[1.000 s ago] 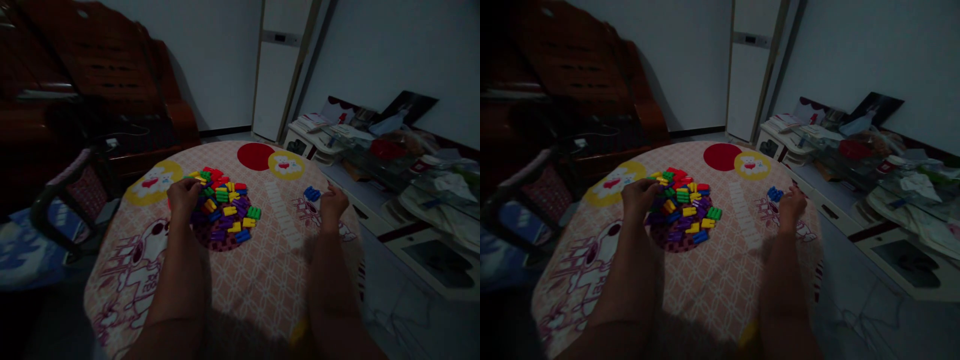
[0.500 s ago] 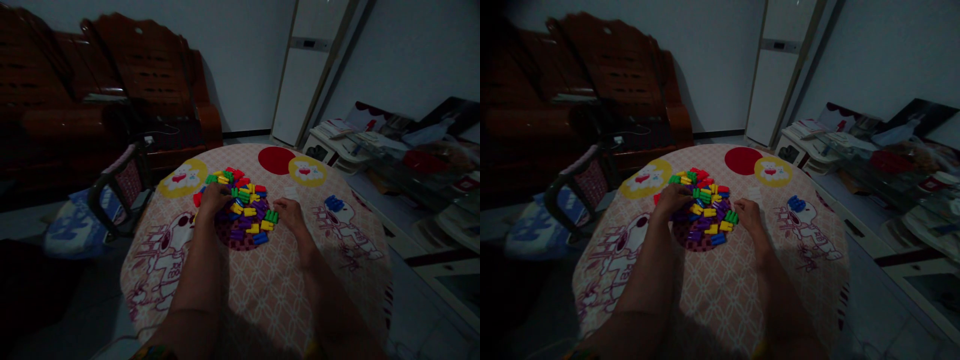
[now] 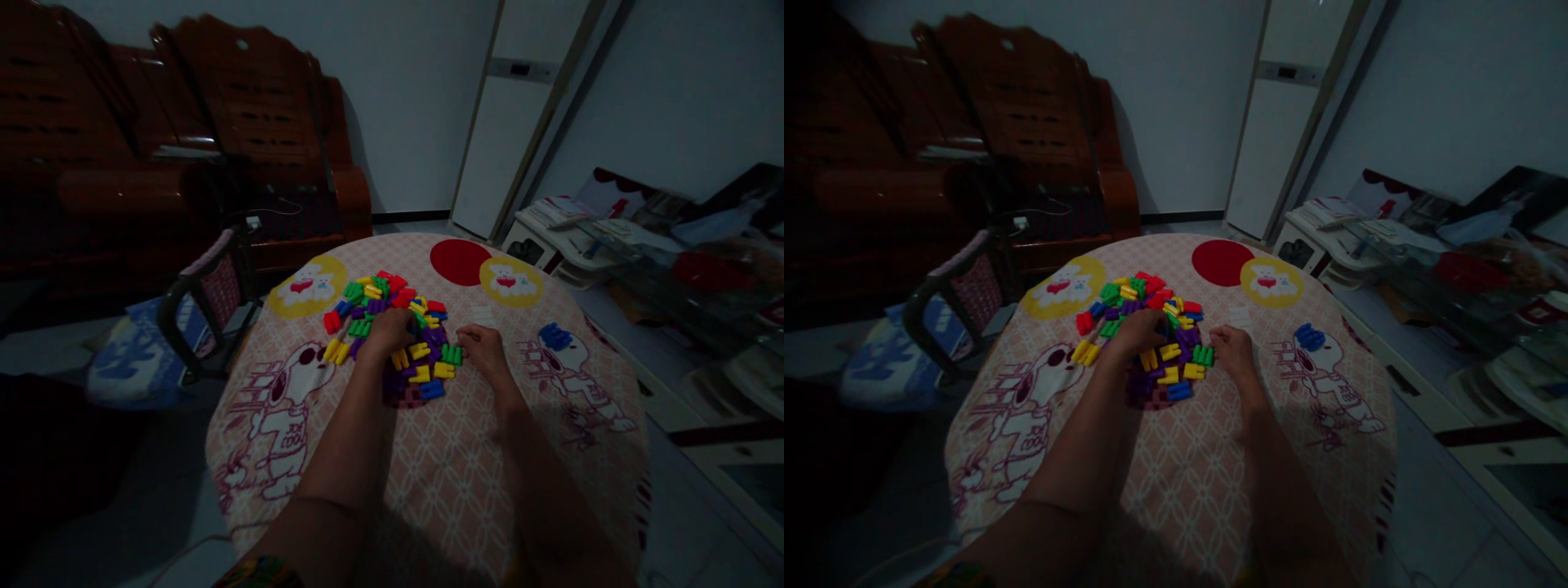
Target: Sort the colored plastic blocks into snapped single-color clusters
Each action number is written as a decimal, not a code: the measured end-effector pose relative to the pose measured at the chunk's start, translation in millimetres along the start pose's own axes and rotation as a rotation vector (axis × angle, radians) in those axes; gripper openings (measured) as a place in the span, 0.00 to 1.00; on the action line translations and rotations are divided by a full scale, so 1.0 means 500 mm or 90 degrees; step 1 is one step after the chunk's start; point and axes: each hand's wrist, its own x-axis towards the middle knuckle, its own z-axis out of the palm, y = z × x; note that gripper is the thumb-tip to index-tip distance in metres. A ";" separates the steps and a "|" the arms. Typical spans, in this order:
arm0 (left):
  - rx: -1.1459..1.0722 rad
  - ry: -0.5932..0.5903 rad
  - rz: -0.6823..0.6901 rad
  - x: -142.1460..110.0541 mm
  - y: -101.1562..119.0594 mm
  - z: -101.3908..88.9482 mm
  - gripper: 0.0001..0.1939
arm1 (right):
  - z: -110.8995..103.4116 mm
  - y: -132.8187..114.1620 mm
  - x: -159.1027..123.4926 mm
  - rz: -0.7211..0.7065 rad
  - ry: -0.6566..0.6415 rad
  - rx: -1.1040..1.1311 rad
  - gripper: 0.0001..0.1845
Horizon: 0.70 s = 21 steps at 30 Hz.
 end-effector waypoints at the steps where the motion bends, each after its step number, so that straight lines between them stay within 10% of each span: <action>1: -0.011 0.003 0.006 0.001 0.004 0.003 0.13 | 0.000 -0.001 0.000 0.004 0.000 0.002 0.13; 14: -0.432 0.148 0.090 0.027 0.035 0.033 0.09 | -0.003 -0.025 -0.011 -0.042 -0.064 0.041 0.16; 21: -0.372 0.133 0.118 0.020 0.066 0.018 0.09 | -0.002 -0.023 -0.006 -0.011 -0.066 0.123 0.18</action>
